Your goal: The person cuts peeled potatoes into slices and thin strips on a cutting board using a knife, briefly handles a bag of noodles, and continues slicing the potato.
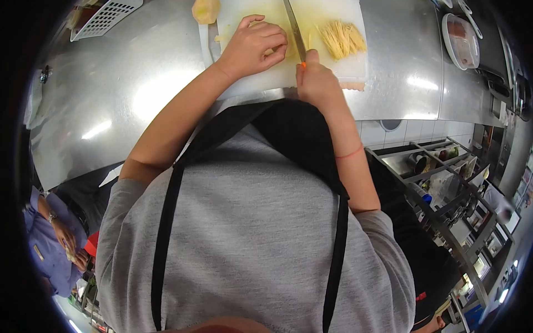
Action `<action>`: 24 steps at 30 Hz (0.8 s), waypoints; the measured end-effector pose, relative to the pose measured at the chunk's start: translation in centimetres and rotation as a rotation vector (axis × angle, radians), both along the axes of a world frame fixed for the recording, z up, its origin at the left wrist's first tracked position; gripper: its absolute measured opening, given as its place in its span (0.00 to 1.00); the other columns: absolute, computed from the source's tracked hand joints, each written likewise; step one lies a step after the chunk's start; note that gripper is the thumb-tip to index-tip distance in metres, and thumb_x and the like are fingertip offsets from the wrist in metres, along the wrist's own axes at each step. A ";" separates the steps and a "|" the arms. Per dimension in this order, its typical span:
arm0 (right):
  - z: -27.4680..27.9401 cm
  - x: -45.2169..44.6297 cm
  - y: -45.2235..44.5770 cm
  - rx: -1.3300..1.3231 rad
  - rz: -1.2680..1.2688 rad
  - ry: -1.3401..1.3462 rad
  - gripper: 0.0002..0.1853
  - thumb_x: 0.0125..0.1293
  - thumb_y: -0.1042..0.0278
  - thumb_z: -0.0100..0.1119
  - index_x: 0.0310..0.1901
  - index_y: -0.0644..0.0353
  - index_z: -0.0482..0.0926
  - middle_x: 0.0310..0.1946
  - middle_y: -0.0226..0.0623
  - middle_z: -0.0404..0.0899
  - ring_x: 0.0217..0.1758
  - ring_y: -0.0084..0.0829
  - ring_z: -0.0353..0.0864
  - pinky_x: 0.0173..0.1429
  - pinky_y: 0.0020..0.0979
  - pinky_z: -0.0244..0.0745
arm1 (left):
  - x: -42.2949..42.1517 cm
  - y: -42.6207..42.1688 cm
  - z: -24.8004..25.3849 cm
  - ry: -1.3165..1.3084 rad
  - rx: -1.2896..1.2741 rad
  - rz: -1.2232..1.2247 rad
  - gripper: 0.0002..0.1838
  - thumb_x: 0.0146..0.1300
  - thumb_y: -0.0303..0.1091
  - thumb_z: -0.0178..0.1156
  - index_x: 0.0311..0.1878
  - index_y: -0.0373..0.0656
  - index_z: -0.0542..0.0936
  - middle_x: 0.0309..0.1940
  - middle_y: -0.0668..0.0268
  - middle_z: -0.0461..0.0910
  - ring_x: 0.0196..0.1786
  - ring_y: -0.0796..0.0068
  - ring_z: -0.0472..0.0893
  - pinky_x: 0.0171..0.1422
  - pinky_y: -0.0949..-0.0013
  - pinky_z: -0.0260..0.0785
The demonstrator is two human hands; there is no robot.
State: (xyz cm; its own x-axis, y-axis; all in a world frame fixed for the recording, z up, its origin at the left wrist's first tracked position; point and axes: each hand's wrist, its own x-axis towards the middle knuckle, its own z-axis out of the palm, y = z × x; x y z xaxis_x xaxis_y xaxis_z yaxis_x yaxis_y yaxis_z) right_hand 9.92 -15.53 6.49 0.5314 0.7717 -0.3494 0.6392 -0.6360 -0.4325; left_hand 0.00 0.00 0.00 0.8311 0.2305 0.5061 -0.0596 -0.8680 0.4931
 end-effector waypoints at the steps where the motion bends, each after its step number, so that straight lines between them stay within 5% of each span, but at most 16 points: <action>1: 0.5 0.1 -0.3 -0.016 0.042 -0.006 0.15 0.68 0.61 0.49 0.45 0.64 0.61 0.26 0.64 0.78 0.34 0.64 0.79 0.42 0.57 0.72 | 0.0 0.0 0.1 0.014 0.001 0.004 0.03 0.54 0.33 0.62 0.30 0.47 0.79 0.33 0.72 0.80 0.40 0.74 0.80 0.65 0.59 0.59; 5: -1.7 -0.6 3.1 0.146 -0.032 -0.046 0.13 0.68 0.63 0.48 0.44 0.65 0.61 0.25 0.65 0.76 0.32 0.66 0.77 0.39 0.57 0.71 | 0.7 3.2 0.6 0.006 0.112 0.016 0.03 0.55 0.34 0.61 0.30 0.47 0.78 0.32 0.73 0.80 0.40 0.74 0.80 0.65 0.59 0.60; 24: -0.1 -0.2 1.4 0.043 0.012 -0.018 0.13 0.67 0.64 0.48 0.42 0.67 0.62 0.25 0.64 0.77 0.33 0.63 0.78 0.39 0.56 0.72 | -0.8 1.2 0.8 0.120 -0.083 -0.069 0.06 0.59 0.36 0.59 0.35 0.47 0.80 0.37 0.73 0.80 0.42 0.74 0.80 0.70 0.56 0.57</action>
State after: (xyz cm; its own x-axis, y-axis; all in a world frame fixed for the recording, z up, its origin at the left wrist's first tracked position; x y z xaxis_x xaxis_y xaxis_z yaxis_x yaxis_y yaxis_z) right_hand 9.68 -14.17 6.40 0.5282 0.7919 -0.3065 0.6542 -0.6096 -0.4476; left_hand -0.82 1.25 0.81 0.8998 0.2078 0.3836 -0.0537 -0.8199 0.5700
